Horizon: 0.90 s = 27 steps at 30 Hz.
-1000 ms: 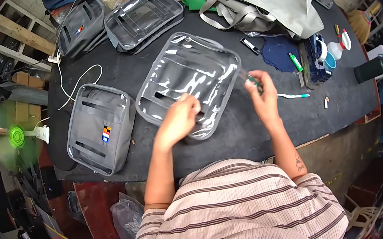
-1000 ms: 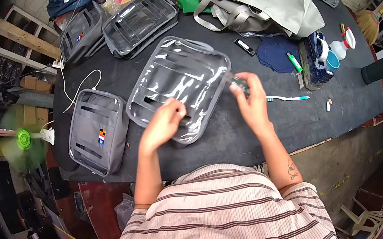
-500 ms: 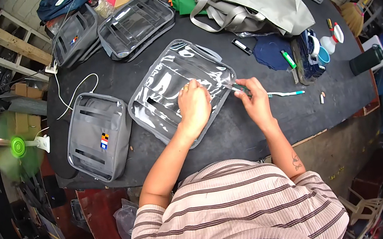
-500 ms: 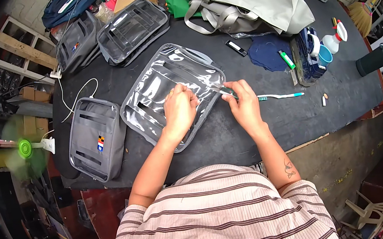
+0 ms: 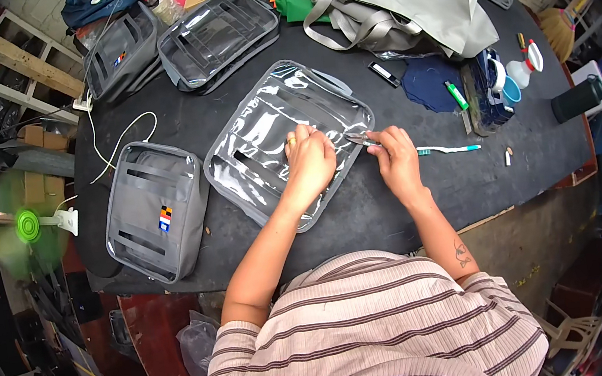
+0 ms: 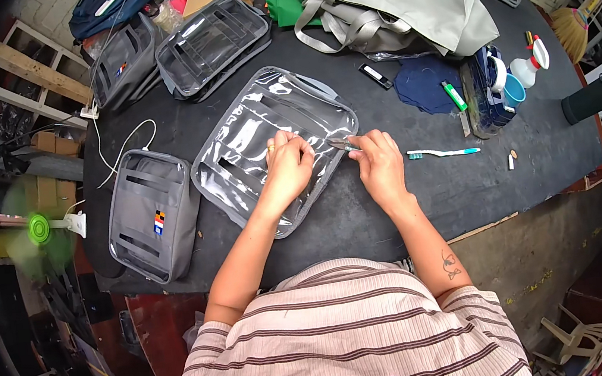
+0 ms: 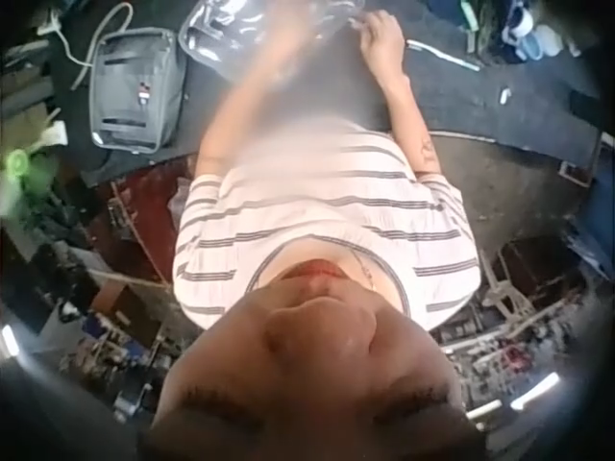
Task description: Trimming loose threads and inspecting grey storage bags at a workbench.
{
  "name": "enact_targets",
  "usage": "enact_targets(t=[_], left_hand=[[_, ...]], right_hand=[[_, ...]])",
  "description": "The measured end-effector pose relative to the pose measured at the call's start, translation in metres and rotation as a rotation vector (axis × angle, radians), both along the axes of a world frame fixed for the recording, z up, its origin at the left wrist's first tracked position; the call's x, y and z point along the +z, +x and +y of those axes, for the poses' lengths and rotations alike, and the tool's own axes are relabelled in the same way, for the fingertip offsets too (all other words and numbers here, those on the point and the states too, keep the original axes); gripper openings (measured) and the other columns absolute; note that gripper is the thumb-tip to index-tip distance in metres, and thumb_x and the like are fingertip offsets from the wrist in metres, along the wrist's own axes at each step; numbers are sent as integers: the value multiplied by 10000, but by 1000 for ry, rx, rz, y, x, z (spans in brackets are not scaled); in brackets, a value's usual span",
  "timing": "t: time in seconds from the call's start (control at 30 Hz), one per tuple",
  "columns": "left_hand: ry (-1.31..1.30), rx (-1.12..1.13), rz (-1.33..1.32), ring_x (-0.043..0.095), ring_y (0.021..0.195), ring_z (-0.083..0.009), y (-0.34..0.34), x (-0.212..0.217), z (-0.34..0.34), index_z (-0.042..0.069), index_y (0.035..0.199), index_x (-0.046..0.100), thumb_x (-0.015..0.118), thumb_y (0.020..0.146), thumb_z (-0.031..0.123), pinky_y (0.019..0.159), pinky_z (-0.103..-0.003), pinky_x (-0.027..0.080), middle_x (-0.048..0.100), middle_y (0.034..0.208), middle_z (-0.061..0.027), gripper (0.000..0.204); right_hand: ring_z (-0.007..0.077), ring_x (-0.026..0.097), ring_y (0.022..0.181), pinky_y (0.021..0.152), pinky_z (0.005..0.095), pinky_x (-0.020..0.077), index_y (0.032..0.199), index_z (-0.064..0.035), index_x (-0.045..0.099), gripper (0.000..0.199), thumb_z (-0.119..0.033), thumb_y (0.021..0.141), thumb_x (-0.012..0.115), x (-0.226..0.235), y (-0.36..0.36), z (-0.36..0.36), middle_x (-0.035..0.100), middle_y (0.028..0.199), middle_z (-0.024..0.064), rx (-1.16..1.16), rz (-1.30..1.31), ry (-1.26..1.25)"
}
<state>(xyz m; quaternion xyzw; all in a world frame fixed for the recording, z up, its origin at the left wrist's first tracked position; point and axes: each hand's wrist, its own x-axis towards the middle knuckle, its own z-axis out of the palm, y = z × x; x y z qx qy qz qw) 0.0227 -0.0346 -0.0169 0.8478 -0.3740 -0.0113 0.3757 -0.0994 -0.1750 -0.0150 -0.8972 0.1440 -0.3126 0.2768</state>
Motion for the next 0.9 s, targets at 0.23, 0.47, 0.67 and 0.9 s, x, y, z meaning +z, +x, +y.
enact_targets(t=[0.23, 0.47, 0.67, 0.9], left_hand=[[25, 30, 66, 480, 962, -293, 6, -5, -2, 38, 758, 642, 639, 769, 74, 900, -383, 381, 544, 956, -119, 38], [31, 35, 66, 472, 916, -273, 6, -2, -2, 44, 757, 655, 640, 765, 74, 871, -362, 381, 547, 916, -103, 34], [46, 26, 79, 474, 912, -268, 5, 3, -2, 48, 755, 653, 644, 765, 82, 866, -363, 385, 546, 920, -93, 37], [29, 16, 69, 476, 978, -293, 3, 5, -1, 45, 774, 649, 638, 768, 80, 906, -384, 382, 552, 976, -111, 37]], right_hand=[[276, 555, 787, 731, 376, 447, 953, -22, 673, 196, -8, 758, 673, -2, 2, 0, 581, 834, 89, -23, -45, -15], [266, 545, 788, 721, 365, 434, 953, -28, 672, 202, -14, 751, 678, -6, 4, -4, 576, 844, 81, -13, -59, -49], [266, 544, 792, 720, 367, 433, 948, -33, 668, 195, -15, 753, 676, -8, 6, 1, 575, 846, 79, 8, -77, -22], [263, 545, 794, 722, 361, 430, 947, -38, 659, 189, -18, 759, 668, -12, 9, 3, 574, 845, 75, -46, -91, -67]])
